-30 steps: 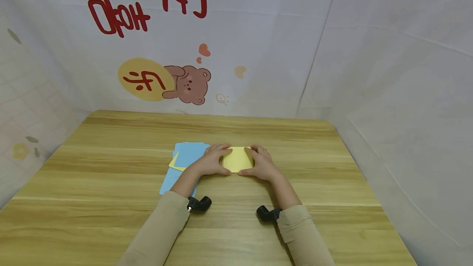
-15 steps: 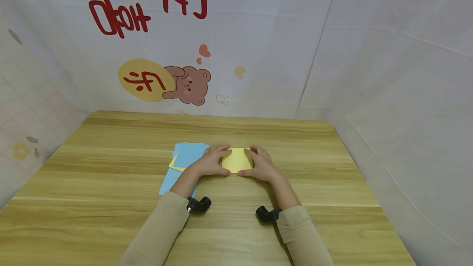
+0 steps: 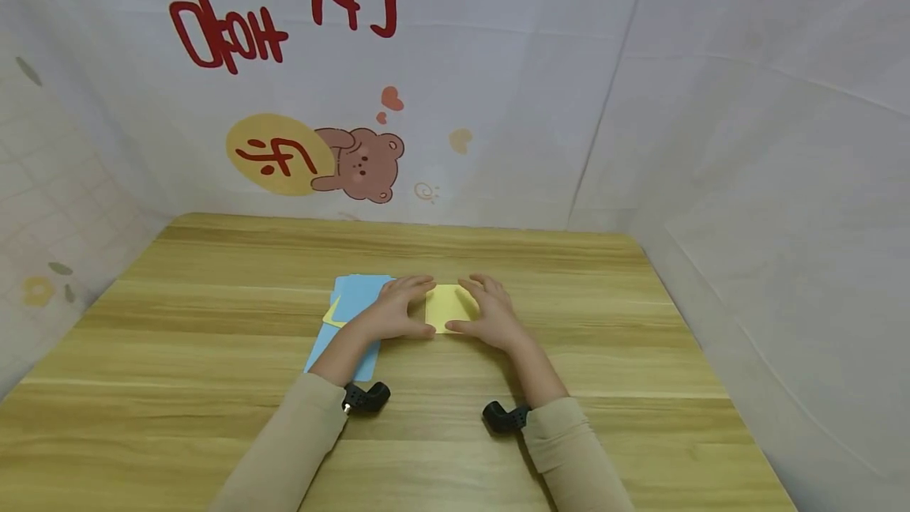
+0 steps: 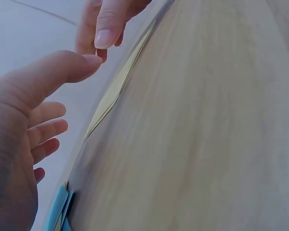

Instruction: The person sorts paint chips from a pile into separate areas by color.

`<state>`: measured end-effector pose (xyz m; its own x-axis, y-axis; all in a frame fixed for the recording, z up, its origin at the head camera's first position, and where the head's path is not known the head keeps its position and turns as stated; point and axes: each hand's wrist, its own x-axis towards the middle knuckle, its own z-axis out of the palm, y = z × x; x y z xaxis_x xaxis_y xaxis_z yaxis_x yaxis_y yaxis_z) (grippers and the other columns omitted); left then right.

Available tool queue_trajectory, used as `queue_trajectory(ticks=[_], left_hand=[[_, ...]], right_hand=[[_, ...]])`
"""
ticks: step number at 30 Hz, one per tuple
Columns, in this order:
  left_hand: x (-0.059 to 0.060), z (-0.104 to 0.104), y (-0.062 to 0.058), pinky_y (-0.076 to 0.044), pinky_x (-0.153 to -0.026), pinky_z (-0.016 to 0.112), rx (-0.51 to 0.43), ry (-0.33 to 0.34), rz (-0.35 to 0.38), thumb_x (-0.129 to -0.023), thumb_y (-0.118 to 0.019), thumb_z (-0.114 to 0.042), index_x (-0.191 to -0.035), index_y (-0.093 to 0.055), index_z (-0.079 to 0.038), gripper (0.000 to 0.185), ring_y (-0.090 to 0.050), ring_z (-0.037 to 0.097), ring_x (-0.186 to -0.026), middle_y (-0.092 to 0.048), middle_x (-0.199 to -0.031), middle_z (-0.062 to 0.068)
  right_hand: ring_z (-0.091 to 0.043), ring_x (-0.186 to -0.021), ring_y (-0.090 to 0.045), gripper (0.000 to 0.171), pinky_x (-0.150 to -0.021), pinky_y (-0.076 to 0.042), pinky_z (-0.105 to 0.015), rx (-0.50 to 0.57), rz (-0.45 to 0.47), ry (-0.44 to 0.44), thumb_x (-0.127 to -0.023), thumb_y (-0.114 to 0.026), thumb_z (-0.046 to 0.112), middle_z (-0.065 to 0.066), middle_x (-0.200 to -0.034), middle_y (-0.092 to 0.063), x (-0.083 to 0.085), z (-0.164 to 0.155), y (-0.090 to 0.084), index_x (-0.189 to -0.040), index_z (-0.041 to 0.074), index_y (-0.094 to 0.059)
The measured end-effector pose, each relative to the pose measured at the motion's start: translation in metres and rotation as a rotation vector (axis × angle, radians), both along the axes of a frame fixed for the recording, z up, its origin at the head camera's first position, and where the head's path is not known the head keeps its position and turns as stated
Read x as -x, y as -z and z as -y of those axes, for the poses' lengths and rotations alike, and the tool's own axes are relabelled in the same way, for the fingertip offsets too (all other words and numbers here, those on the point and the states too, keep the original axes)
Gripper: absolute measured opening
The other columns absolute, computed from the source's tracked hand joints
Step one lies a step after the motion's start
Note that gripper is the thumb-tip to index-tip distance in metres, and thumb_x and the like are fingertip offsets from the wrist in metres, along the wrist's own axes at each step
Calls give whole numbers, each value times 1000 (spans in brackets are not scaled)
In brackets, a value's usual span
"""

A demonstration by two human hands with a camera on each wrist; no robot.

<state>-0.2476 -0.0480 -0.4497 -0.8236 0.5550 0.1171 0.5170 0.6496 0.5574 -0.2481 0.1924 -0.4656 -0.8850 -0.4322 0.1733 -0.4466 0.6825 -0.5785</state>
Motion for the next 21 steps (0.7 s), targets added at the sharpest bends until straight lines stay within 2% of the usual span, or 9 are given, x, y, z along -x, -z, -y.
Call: queue_trajectory(ticks=[5, 12, 21], left_hand=[[1, 10, 1, -13, -108, 56, -16, -1, -25, -75, -77, -42, -143, -45, -4, 84, -26, 31, -138, -38, -148, 8], [-1, 28, -1, -12, -107, 58, -47, -20, -17, -75, -79, -42, -142, -45, -2, 84, -27, 30, -137, -39, -147, 9], [-1, 56, -2, -16, -104, 63, 12, -64, -73, -76, -79, -42, -142, -45, -2, 85, -29, 36, -136, -39, -147, 13]], right_hand=[[-39, -136, -22, 91, -102, -21, -64, 13, -22, 0, -76, -73, 58, -14, -149, -30, -1, 10, 1, -146, 10, -41], [-37, -136, -21, 92, -104, -17, -61, 56, -17, 7, -74, -76, 55, -16, -148, -31, -2, 26, -1, -145, 8, -42], [-37, -135, -22, 88, -105, -15, -61, 47, -41, 0, -73, -81, 45, -16, -147, -33, -4, 50, 0, -144, 9, -44]])
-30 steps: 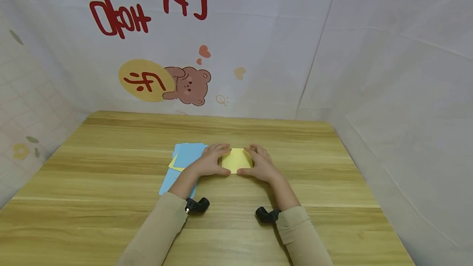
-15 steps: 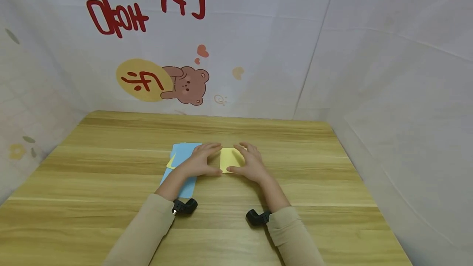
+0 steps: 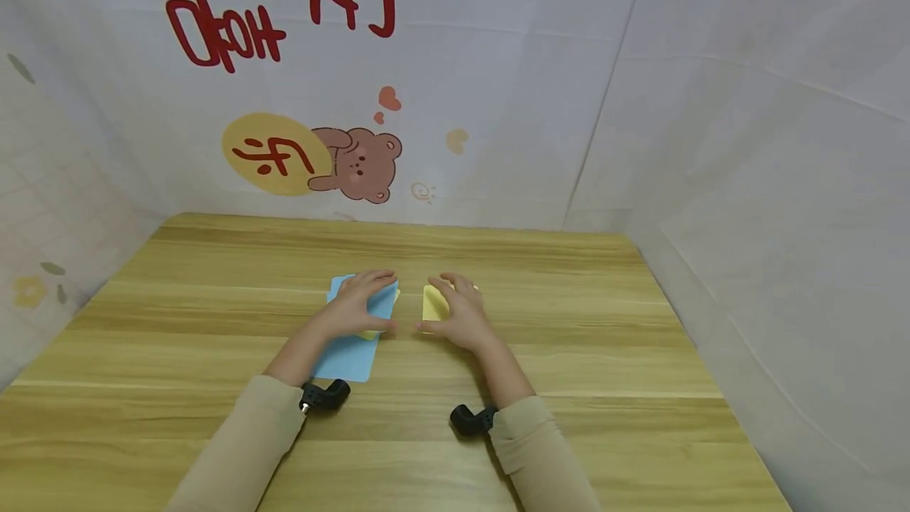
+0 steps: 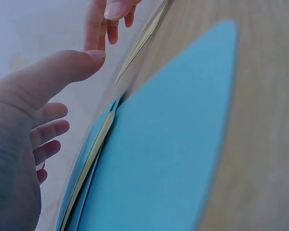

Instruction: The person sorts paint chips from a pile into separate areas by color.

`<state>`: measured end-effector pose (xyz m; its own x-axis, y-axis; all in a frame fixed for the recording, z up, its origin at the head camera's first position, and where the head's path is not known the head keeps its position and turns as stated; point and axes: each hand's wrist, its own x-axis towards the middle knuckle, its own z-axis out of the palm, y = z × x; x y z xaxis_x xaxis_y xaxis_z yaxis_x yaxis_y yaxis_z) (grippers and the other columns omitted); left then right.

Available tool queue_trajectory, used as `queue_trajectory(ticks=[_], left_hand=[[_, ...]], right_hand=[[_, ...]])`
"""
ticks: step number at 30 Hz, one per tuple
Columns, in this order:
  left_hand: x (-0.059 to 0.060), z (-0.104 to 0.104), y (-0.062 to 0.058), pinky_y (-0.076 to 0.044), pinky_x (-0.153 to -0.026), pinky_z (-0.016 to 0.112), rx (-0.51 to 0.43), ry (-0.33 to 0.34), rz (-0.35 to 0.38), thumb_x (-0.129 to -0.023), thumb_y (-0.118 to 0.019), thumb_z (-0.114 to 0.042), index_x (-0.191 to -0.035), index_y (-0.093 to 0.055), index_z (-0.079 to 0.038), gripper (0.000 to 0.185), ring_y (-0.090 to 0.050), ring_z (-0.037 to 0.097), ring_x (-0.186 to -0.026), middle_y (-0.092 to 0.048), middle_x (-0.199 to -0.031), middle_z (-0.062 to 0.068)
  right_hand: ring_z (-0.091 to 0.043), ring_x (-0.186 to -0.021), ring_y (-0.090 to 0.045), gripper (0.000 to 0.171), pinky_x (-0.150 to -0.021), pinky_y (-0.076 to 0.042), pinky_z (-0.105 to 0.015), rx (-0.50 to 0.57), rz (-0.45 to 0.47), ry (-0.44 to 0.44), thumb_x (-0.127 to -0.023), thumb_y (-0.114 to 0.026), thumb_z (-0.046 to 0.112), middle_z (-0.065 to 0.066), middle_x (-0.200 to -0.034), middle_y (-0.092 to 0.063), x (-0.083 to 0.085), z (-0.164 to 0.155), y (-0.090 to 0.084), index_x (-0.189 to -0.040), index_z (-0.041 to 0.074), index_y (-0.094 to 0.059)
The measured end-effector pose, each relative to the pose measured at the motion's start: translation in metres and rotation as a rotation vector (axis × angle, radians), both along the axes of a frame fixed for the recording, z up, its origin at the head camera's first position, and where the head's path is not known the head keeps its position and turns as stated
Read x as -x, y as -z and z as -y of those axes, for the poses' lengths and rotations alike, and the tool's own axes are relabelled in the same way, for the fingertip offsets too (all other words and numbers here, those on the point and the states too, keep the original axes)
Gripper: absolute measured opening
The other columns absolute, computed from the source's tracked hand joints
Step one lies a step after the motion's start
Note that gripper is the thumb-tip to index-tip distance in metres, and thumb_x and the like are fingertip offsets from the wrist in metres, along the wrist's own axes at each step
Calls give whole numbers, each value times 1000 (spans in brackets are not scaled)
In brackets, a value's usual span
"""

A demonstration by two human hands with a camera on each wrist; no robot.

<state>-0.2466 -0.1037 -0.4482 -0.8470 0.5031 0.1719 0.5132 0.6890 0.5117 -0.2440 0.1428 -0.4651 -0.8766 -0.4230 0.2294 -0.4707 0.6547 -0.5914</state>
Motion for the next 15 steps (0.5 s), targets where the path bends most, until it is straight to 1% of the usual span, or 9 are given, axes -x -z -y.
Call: queue_trajectory(ticks=[5, 8, 10, 15], left_hand=[[-1, 17, 1, -15, -103, 64, -17, -24, -8, -74, -81, -39, -140, -47, -1, 84, -30, 39, -134, -40, -145, 16], [-2, 26, 2, -13, -104, 63, -19, -35, 7, -74, -81, -38, -140, -47, 1, 84, -28, 40, -135, -39, -146, 17], [-3, 32, 3, -12, -105, 63, -16, -42, 12, -73, -81, -38, -140, -47, 1, 84, -27, 41, -135, -38, -147, 18], [-3, 45, 4, -12, -104, 64, -2, -57, 6, -72, -81, -40, -138, -48, 3, 86, -27, 42, -135, -38, -147, 18]], right_hand=[[-33, -135, -25, 88, -105, -19, -56, -21, -11, 12, -72, -81, 48, -13, -146, -34, 0, 16, 2, -143, 12, -45], [-32, -135, -26, 87, -106, -18, -54, -22, -23, 9, -72, -81, 47, -13, -145, -35, 0, 26, 3, -143, 11, -46], [-31, -136, -25, 88, -107, -17, -53, -35, -23, 7, -72, -80, 50, -12, -146, -35, 0, 32, 4, -143, 12, -45], [-30, -136, -23, 90, -107, -15, -52, -32, -17, 2, -71, -80, 52, -13, -146, -34, 1, 46, 4, -143, 10, -45]])
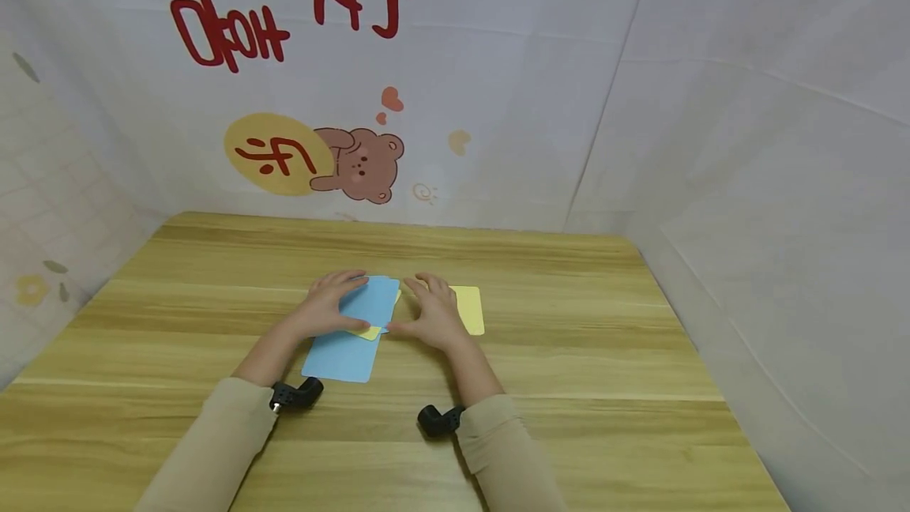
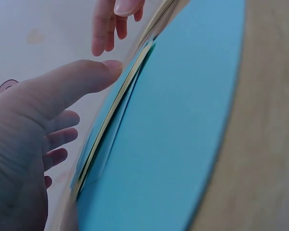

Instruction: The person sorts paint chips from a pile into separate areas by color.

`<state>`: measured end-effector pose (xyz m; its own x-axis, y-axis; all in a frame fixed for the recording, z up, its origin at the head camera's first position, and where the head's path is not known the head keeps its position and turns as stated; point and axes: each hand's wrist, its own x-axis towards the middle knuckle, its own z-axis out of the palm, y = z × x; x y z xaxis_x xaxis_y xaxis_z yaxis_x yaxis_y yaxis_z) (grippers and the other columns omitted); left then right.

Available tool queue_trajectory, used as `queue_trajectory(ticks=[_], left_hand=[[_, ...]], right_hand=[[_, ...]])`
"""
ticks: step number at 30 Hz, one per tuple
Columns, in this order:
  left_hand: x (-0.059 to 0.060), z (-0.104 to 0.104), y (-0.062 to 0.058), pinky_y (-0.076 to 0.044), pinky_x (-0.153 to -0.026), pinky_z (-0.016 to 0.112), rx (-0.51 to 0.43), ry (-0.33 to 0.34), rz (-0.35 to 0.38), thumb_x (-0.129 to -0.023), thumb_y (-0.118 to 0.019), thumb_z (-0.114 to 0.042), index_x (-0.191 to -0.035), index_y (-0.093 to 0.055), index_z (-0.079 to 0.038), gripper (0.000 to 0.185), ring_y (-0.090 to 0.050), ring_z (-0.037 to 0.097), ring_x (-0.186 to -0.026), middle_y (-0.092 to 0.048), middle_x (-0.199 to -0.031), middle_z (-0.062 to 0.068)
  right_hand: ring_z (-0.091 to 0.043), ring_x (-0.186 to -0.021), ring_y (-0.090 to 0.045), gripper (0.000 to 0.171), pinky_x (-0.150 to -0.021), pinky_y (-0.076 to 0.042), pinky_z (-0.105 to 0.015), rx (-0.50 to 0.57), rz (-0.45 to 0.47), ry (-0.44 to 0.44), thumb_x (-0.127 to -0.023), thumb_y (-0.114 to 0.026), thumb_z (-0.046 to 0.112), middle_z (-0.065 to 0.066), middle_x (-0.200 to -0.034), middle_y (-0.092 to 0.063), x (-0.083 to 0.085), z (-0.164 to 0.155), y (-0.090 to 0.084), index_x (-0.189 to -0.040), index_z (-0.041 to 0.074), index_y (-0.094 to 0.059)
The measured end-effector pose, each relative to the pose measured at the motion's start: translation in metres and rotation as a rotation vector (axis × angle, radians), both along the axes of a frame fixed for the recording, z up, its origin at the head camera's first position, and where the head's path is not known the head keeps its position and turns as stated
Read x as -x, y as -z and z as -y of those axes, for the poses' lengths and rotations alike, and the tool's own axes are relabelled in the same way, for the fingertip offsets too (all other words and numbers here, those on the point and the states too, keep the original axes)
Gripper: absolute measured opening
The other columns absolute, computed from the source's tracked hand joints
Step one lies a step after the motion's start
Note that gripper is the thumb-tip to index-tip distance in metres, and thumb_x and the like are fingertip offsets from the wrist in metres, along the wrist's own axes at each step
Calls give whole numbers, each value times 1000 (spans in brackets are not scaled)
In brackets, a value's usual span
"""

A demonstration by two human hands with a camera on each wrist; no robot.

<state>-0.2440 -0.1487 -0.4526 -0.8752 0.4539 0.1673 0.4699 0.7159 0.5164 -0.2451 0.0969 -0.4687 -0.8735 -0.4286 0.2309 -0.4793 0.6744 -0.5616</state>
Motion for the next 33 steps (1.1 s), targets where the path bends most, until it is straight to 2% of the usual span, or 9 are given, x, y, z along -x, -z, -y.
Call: queue_trajectory(ticks=[7, 14, 20, 27, 33], left_hand=[[0, 13, 1, -12, -104, 63, 25, -20, 18, -72, -81, -40, -139, -47, 3, 86, -26, 43, -134, -37, -147, 19], [2, 22, 5, -11, -104, 64, 26, -31, 37, -73, -80, -42, -140, -46, 2, 87, -25, 44, -135, -36, -148, 19], [4, 24, 8, -11, -104, 64, 27, -21, 51, -74, -79, -45, -141, -44, 2, 89, -24, 45, -135, -35, -148, 20], [4, 24, 8, -9, -105, 62, 13, -29, 65, -74, -80, -43, -141, -45, 1, 87, -23, 44, -136, -34, -148, 19], [3, 25, 7, -10, -105, 61, 12, -30, 60, -73, -81, -44, -139, -47, 1, 87, -25, 41, -135, -36, -147, 18]], right_hand=[[-30, -137, -21, 94, -109, -13, -51, -72, 10, 32, -71, -77, 58, -11, -147, -34, 1, 14, -1, -145, 12, -43], [-34, -137, -23, 94, -109, -13, -53, -124, 3, 8, -72, -74, 62, -13, -147, -35, 4, 22, 0, -146, 12, -42], [-33, -137, -23, 94, -109, -13, -52, -195, 13, -6, -73, -70, 66, -10, -148, -35, 8, 24, 4, -147, 14, -41], [-34, -136, -26, 91, -109, -15, -52, -221, 12, -29, -75, -69, 65, -8, -146, -38, 11, 25, 4, -146, 14, -43], [-29, -135, -27, 90, -109, -16, -50, -238, 11, -39, -75, -68, 65, -6, -145, -39, 12, 26, 6, -145, 15, -43]])
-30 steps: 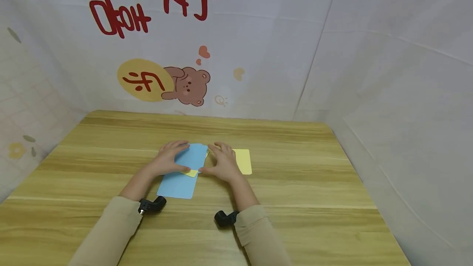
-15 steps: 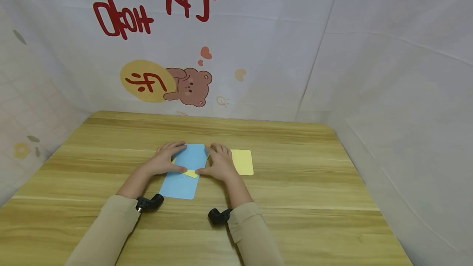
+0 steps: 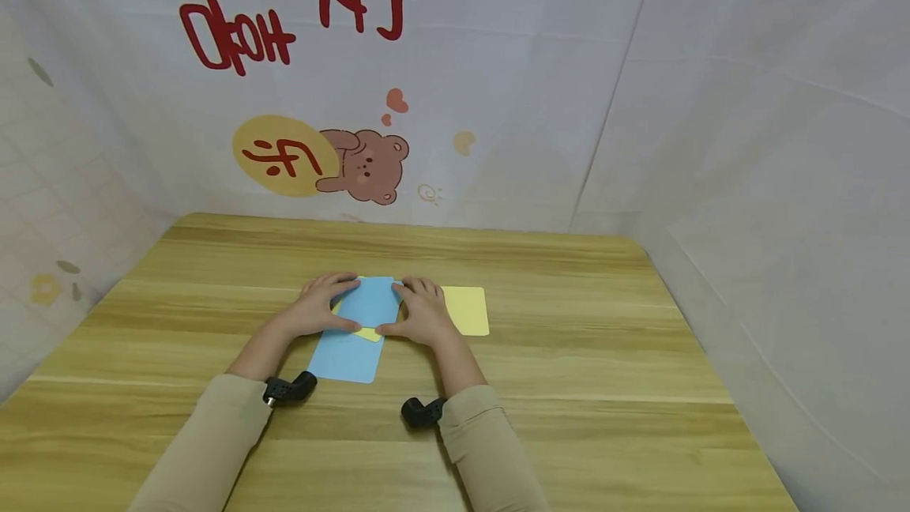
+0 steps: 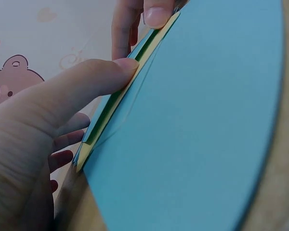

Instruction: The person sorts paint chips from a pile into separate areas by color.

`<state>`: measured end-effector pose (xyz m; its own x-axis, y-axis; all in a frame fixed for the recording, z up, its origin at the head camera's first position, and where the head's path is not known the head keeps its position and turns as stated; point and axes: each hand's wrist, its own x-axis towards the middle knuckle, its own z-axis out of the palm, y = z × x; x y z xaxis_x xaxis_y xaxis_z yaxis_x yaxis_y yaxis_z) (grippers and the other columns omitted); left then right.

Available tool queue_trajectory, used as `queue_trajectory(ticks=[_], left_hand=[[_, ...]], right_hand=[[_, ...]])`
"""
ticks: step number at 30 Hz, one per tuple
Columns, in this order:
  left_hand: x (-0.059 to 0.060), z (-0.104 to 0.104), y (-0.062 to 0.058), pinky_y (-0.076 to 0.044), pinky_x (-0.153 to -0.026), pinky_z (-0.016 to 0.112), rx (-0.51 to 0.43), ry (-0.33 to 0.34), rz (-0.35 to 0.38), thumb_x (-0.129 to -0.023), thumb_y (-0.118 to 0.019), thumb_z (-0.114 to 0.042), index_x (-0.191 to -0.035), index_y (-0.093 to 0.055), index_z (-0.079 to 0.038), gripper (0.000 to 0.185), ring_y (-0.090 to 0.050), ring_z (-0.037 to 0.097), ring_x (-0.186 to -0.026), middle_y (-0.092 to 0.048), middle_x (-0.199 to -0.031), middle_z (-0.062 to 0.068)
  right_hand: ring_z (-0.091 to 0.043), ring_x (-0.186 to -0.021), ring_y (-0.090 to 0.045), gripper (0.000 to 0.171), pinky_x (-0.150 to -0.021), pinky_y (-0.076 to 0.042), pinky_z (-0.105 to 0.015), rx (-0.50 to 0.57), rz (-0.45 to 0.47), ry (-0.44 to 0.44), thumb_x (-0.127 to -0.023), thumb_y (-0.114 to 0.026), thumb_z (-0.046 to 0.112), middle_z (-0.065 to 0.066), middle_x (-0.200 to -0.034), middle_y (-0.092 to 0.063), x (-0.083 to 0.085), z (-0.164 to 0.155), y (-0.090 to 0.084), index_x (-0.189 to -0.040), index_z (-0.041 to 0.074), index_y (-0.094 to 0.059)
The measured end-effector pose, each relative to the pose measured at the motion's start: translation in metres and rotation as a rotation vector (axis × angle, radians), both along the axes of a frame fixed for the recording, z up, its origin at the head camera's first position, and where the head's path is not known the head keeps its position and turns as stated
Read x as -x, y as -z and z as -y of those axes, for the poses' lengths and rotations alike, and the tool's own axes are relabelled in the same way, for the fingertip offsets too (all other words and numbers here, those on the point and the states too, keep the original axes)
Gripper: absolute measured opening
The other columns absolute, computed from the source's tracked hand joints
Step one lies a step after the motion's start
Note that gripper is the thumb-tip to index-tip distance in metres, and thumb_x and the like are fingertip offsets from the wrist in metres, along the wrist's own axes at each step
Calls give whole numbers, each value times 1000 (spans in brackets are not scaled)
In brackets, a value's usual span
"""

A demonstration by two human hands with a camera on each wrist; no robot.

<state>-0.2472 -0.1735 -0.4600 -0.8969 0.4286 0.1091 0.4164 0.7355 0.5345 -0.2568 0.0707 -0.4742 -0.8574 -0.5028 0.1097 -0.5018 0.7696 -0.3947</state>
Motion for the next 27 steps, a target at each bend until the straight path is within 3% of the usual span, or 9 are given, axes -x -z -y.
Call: queue_trajectory(ticks=[16, 27], left_hand=[[-2, -2, 0, -14, -104, 59, -13, 13, -51, -68, -83, -46, -136, -51, 0, 88, -28, 39, -132, -40, -142, 19], [-13, -14, -4, -15, -103, 60, -4, 13, -63, -64, -84, -50, -134, -55, 0, 91, -28, 38, -131, -43, -136, 16]], right_hand=[[-27, -133, -30, 89, -107, -21, -48, 61, -54, -25, -73, -73, 62, -8, -143, -40, -3, -3, -2, -143, 13, -47], [-27, -135, -27, 88, -108, -19, -50, 94, -57, -70, -74, -74, 59, -12, -145, -38, -12, -16, -3, -142, 10, -48]])
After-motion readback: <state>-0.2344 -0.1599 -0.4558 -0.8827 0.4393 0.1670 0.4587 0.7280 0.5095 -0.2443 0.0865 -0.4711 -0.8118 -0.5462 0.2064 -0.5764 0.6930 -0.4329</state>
